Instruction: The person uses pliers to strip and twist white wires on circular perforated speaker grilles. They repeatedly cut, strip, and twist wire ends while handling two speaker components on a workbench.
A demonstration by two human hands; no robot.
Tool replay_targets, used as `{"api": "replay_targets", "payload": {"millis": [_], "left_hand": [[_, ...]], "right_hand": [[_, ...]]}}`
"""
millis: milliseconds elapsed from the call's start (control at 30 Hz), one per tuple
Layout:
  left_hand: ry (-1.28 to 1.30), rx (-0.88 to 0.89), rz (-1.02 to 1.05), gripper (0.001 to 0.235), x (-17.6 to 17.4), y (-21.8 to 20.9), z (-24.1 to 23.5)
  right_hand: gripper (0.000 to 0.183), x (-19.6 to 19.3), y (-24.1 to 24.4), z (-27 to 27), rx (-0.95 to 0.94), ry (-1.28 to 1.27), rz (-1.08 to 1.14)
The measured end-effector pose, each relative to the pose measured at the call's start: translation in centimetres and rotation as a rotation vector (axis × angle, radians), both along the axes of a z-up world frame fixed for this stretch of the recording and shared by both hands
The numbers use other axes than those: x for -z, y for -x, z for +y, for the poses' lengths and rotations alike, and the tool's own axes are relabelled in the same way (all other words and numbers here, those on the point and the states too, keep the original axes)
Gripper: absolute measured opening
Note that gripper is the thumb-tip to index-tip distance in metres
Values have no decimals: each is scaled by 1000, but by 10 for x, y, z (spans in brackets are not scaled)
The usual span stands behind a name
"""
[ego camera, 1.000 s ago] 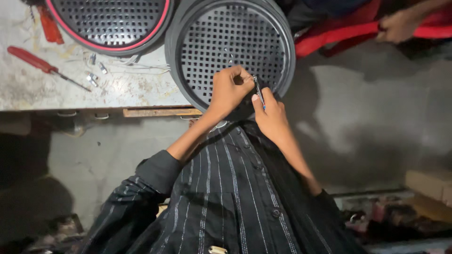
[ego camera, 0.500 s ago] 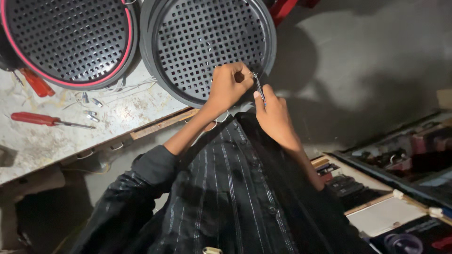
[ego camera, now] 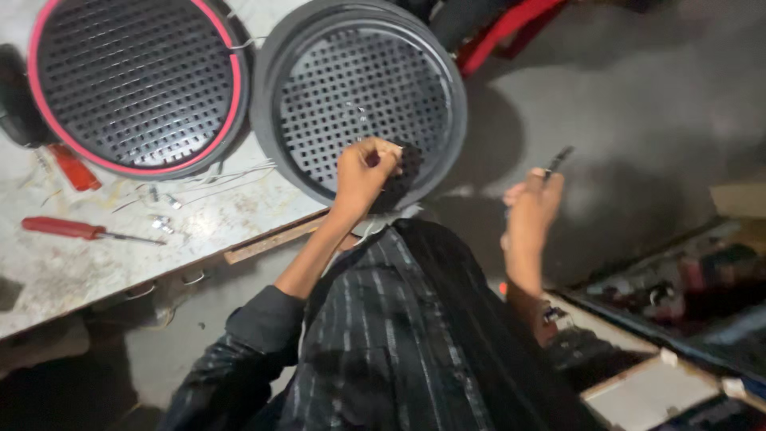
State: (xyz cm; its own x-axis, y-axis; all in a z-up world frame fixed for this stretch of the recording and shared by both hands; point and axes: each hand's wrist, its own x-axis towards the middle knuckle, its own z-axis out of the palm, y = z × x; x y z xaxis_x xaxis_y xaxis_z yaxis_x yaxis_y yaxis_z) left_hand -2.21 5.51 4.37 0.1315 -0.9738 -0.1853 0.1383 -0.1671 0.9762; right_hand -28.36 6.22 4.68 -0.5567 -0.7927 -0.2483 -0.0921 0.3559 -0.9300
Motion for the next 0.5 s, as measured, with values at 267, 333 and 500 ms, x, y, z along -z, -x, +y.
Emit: {"api": "replay_targets", "payload": {"millis": [267, 333, 500], "left_hand": [[-41, 151, 307, 9, 16, -20, 1], [-40, 153, 307, 9, 14, -24, -1], [-29, 120, 285, 6, 9, -22, -1]], "right_hand": [[27, -57, -41, -19, -982, 309, 521], [28, -76, -58, -31, -1140, 308, 525], [24, -104, -71, -48, -1341, 125, 634]]}}
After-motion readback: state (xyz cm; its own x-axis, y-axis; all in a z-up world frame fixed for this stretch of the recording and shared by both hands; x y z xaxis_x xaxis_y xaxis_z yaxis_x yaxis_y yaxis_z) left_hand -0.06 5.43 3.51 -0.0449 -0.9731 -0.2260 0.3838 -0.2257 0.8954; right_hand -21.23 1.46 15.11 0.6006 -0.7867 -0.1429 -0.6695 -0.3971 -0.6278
